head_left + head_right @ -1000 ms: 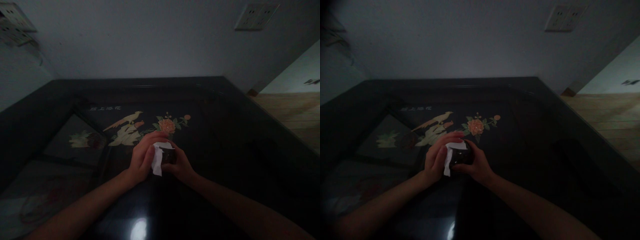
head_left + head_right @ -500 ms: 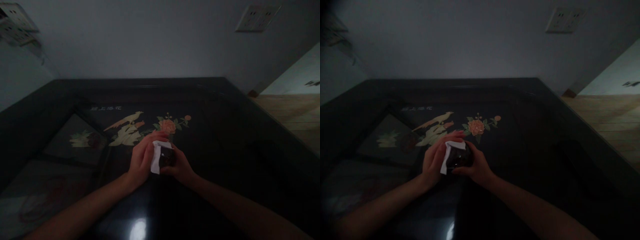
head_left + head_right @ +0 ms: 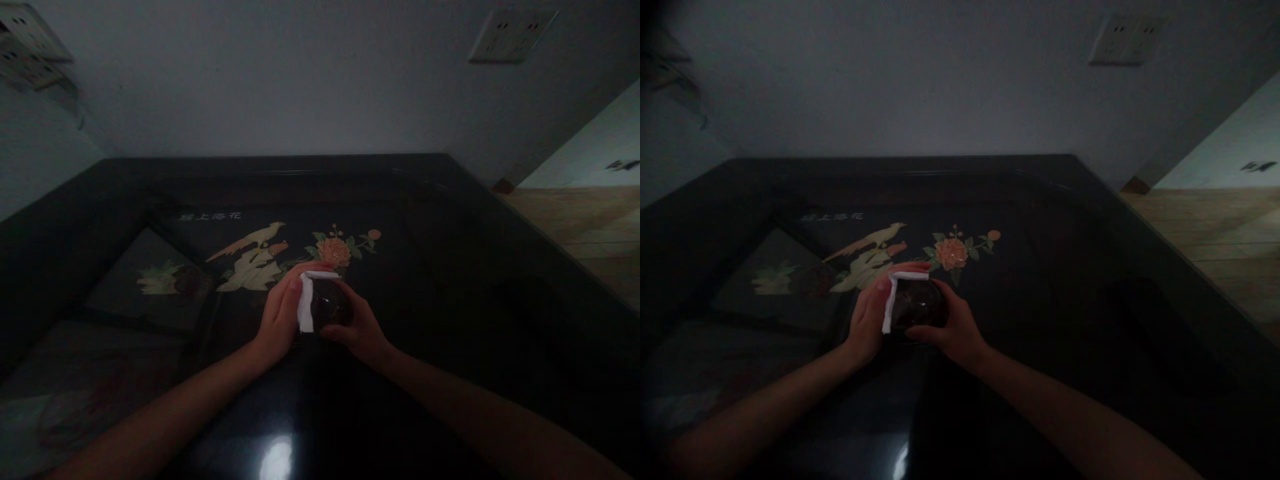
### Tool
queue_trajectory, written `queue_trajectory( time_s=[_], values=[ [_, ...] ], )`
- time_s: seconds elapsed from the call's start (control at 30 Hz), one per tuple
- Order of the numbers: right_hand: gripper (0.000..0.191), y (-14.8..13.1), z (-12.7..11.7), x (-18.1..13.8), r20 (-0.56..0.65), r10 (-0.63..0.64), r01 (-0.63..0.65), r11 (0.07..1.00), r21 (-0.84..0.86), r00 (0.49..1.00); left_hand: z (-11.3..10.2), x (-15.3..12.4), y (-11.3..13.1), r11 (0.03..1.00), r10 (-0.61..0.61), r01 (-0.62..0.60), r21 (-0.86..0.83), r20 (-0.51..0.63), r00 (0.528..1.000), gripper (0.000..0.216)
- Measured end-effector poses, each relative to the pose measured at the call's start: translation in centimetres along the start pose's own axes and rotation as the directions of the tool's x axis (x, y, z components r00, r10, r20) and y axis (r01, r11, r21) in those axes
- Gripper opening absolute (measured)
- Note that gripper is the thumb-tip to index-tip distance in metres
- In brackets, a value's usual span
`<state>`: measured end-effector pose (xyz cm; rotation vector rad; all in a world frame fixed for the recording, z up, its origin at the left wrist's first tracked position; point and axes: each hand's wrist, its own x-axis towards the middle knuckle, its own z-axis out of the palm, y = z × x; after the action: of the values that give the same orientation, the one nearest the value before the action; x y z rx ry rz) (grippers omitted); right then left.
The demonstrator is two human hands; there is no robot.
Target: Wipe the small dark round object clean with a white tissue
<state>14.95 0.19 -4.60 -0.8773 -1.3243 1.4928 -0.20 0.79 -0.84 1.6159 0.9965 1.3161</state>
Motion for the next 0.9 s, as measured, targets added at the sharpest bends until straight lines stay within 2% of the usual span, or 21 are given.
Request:
queue_trajectory(
  time_s=[0.07,0.13,0.17,0.23,0.3,0.37,0.4,0.5,0.57,0.63,0.7,0.8,0.83,0.9],
  values=[
    [0.078,-0.1,0.1,0.0,-0.002,0.009,-0.009,1.0,0.022,1.0,0.2,0.1,-0.4,0.971,-0.217,0.211,-0.112,-0.049,0.975,0.042],
    [0.081,-0.2,0.2,0.0,-0.008,0.012,-0.012,0.999,0.04,1.0,0.3,0.3,-0.7,0.93,-0.351,0.329,-0.167,-0.132,0.927,0.04],
    [0.082,-0.2,0.2,0.0,-0.01,0.013,-0.013,0.999,0.049,1.0,0.3,0.3,-0.7,0.922,-0.376,0.352,-0.16,-0.154,0.914,0.038],
    [0.082,-0.2,0.2,0.0,-0.009,0.018,-0.017,0.998,0.064,1.0,0.3,0.2,-0.5,0.935,-0.348,0.333,-0.124,-0.135,0.928,0.038],
    [0.079,-0.2,0.2,0.1,-0.012,0.022,-0.022,0.997,0.072,1.0,0.3,0.0,0.0,0.972,-0.233,0.229,-0.053,-0.083,0.969,0.042],
    [0.075,0.1,0.1,0.2,-0.018,0.029,-0.028,0.997,0.077,0.999,0.3,-0.3,0.2,0.996,-0.033,0.035,0.079,-0.033,0.999,0.043],
    [0.073,0.2,0.1,0.2,-0.026,0.03,-0.027,0.997,0.078,0.999,0.3,-0.4,0.2,0.983,0.082,-0.081,0.163,0.002,0.997,0.04],
    [0.068,0.6,0.1,0.2,-0.038,0.018,-0.015,0.997,0.073,0.999,0.1,-0.7,-0.2,0.85,0.36,-0.38,0.365,0.123,0.925,0.032],
    [0.068,0.6,0.1,0.2,-0.026,0.005,-0.004,0.998,0.061,1.0,0.0,-0.7,-0.4,0.774,0.447,-0.477,0.417,0.175,0.877,0.031],
    [0.069,0.5,0.2,0.2,-0.011,0.004,-0.004,0.999,0.045,1.0,0.0,-0.7,-0.3,0.767,0.461,-0.492,0.411,0.179,0.869,0.031],
    [0.068,0.3,0.2,0.1,-0.015,0.003,-0.002,1.0,0.027,1.0,0.0,-0.7,-0.1,0.836,0.397,-0.416,0.358,0.129,0.909,0.032],
    [0.072,0.1,0.1,0.0,-0.019,-0.005,0.004,1.0,-0.003,1.0,0.0,-0.5,-0.1,0.98,0.127,-0.126,0.152,-0.003,0.992,0.04],
    [0.074,0.1,0.0,0.0,-0.012,-0.008,0.008,1.0,-0.007,1.0,0.1,-0.4,-0.3,0.998,0.009,-0.006,0.065,-0.044,0.999,0.042],
    [0.079,0.1,0.0,0.0,0.002,-0.009,0.009,1.0,0.005,1.0,0.2,-0.2,-0.9,0.976,-0.209,0.199,-0.093,-0.124,0.97,0.039]
  ],
)
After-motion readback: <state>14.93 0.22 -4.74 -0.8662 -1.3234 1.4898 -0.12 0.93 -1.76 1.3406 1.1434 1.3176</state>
